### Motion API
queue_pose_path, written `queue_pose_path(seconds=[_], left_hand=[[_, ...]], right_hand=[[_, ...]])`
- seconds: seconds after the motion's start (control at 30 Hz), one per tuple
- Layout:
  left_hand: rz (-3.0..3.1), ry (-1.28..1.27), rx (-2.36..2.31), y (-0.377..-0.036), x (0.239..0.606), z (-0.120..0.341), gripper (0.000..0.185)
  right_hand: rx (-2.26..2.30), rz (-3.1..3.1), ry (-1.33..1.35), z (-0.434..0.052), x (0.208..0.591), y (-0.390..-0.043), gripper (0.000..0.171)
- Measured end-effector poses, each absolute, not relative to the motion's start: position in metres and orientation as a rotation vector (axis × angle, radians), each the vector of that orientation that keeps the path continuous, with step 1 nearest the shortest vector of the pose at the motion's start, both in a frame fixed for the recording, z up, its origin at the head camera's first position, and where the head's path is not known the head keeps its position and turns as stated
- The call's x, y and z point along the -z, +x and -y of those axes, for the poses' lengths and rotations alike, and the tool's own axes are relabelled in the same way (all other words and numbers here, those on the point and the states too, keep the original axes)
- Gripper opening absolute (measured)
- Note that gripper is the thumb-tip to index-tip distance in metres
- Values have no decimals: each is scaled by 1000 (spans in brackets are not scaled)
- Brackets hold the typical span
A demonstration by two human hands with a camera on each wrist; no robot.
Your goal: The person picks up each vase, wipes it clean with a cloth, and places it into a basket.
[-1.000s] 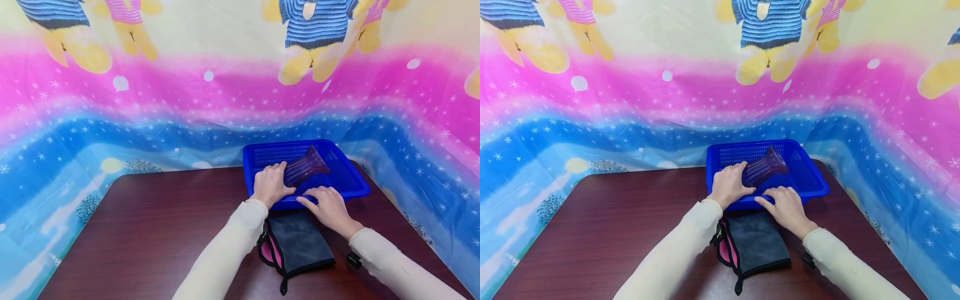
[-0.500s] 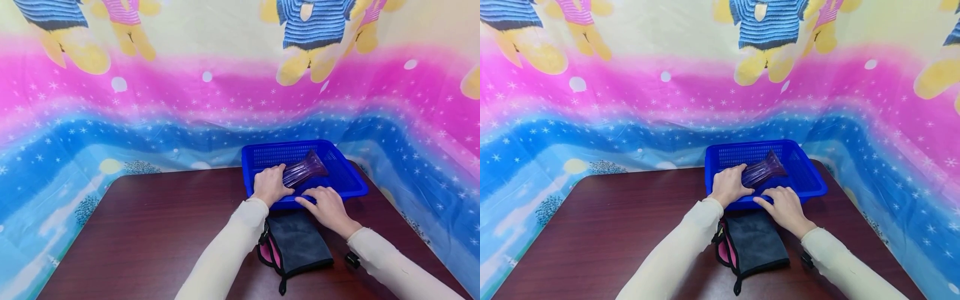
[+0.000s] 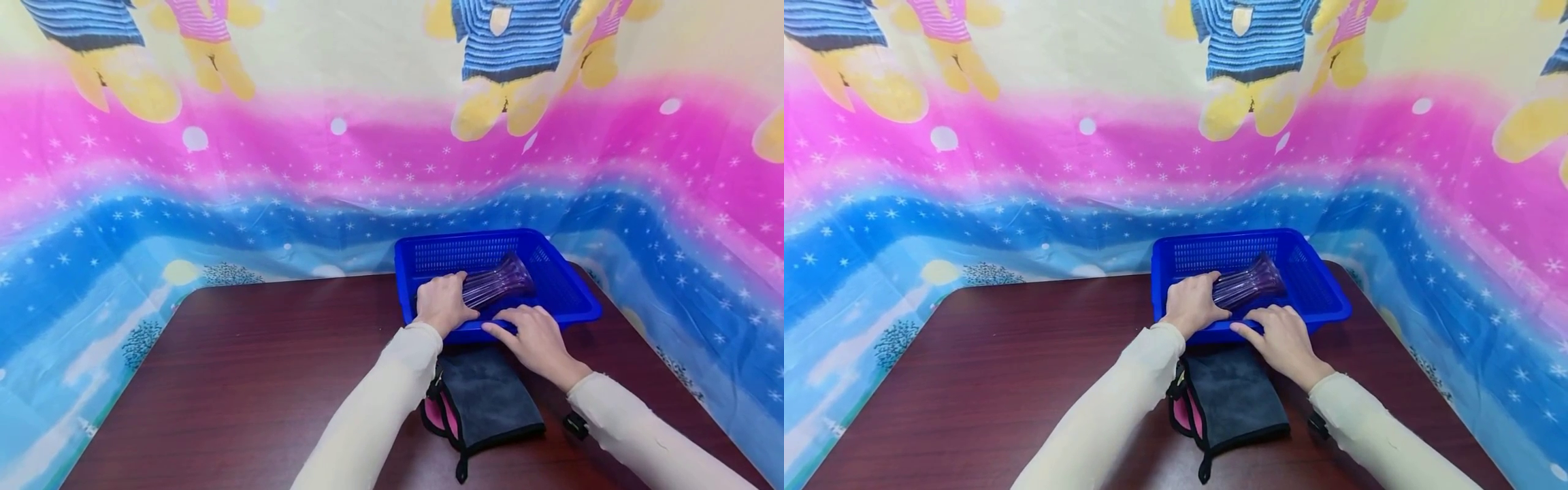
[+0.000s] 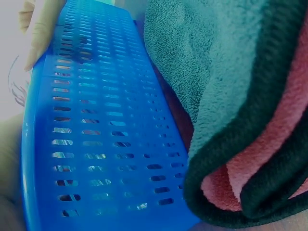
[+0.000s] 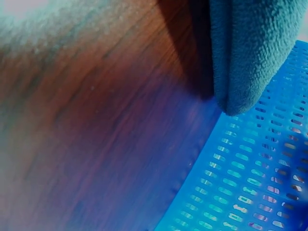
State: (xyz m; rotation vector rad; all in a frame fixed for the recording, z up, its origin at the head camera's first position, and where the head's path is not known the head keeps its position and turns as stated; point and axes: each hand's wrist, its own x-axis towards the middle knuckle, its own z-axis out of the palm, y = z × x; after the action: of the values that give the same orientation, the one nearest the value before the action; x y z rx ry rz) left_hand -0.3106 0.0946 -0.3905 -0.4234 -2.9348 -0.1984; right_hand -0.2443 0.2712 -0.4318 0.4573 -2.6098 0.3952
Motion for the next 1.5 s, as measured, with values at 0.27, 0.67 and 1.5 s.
queue_pose_path(seconds=[0.27, 0.67, 1.5], left_hand=[[2956, -422, 192, -310, 389, -96, 79], [2964, -458, 182, -310, 390, -96, 71], [3027, -543, 206, -313, 390, -97, 72]], right_hand=[[-407, 2612, 465, -272, 432, -245, 33], [-407, 2615, 454, -271, 432, -244, 32], [-401, 2590, 475, -272, 434, -245, 30]])
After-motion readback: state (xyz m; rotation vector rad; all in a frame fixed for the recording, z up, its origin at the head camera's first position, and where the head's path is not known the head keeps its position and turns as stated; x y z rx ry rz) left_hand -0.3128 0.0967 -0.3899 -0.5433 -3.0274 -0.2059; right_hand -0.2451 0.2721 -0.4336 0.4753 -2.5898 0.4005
